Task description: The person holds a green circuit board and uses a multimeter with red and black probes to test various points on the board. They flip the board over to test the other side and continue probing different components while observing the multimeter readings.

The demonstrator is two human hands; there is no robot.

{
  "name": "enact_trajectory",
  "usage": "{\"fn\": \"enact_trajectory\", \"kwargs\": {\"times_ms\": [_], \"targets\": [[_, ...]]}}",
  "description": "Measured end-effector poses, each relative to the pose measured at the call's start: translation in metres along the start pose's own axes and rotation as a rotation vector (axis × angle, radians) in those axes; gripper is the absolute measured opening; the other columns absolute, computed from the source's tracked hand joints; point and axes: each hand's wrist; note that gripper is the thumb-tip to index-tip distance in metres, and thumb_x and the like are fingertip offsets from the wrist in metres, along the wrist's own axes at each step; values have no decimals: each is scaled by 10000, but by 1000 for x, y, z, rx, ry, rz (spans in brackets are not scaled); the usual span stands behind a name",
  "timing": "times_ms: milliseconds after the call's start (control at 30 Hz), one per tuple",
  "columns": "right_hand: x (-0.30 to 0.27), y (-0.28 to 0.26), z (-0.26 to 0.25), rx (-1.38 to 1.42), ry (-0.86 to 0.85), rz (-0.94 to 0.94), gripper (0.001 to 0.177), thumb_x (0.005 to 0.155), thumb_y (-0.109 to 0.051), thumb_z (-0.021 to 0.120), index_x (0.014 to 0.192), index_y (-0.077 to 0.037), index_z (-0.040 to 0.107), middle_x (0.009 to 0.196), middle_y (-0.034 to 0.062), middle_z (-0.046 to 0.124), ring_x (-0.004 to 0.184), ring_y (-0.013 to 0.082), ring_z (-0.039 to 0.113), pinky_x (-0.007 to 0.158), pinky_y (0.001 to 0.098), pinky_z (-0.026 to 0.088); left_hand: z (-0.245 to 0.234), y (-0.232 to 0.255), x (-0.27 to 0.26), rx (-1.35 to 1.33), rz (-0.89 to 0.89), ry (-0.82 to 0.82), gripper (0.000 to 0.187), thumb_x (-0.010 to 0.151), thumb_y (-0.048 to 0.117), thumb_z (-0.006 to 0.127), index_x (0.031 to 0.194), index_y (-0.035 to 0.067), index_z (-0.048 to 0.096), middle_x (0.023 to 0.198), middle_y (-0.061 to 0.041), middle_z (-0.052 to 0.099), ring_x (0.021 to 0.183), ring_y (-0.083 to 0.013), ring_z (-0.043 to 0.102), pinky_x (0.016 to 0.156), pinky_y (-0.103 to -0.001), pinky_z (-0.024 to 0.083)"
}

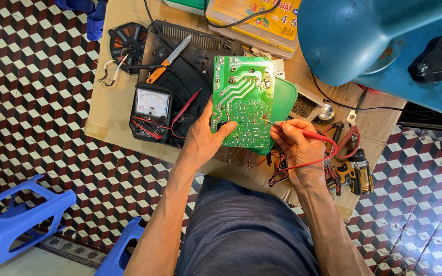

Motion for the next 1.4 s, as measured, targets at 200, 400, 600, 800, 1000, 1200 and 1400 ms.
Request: {"fn": "enact_trajectory", "kwargs": {"times_ms": [200, 400, 600, 800, 1000, 1200, 1400], "targets": [[1, 3, -3, 9, -4, -2, 142, 969, -31, 675, 1092, 2, 614, 1048, 160, 715, 950, 250, 732, 901, 361, 619, 5, -1, -2, 25, 16, 25, 957, 884, 359, 724, 1619, 52, 194, 1395, -268, 605, 1281, -361, 614, 1063, -406, 470], [2, 4, -3, 13, -20, -19, 149, 973, -33, 686, 1096, 6, 612, 1051, 162, 711, 950, 246, 729, 902, 356, 617, 6, 0, -2, 6, 2, -6, 989, 907, 383, 712, 1617, 19, 129, 1480, -297, 513, 1347, -373, 560, 1118, -395, 431], [-3, 5, 2, 24, 13, -54, 151, 983, -56, 687, 1096, 11, 613, 1063, 173, 713, 969, 254, 728, 912, 358, 616, 6, 0, -2, 24, 49, 12, 976, 921, 392, 712, 1613, -6, 149, 1501, -318, 488, 1372, -386, 543, 1130, -397, 421], [-5, 7, 2, 50, 28, -68, 155, 967, -66, 684, 1082, -3, 602, 1067, 168, 714, 971, 262, 736, 914, 369, 622, 7, 1, -2, 29, 29, 11, 981, 907, 412, 713, 1607, -7, 169, 1521, -308, 470, 1384, -379, 529, 1124, -395, 417], [-4, 6, -1, -4, 26, -34, 143, 987, -61, 681, 1098, 4, 616, 1064, 160, 711, 959, 232, 723, 902, 339, 611, 7, 1, -3, 23, 17, 6, 981, 912, 417, 712, 1607, -17, 171, 1540, -305, 449, 1412, -376, 501, 1142, -397, 401], [-4, 5, 2, -49, 35, -69, 138, 979, -49, 681, 1089, 5, 616, 1054, 157, 716, 937, 222, 726, 889, 335, 611, 8, 1, -2, 31, 42, 18, 973, 922, 411, 715, 1603, -28, 176, 1568, -312, 413, 1437, -383, 471, 1158, -400, 385], [-9, 9, 8, -81, 75, -113, 159, 978, -50, 682, 1114, -1, 614, 1071, 166, 721, 929, 221, 721, 893, 339, 603, 8, 0, -3, 7, 30, 7, 979, 926, 422, 705, 1607, -27, 163, 1585, -301, 392, 1456, -377, 446, 1172, -401, 370]]}}
Point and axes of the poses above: each hand's wrist, its own x-axis towards the middle knuckle, its own z-axis out of the palm, y = z × x
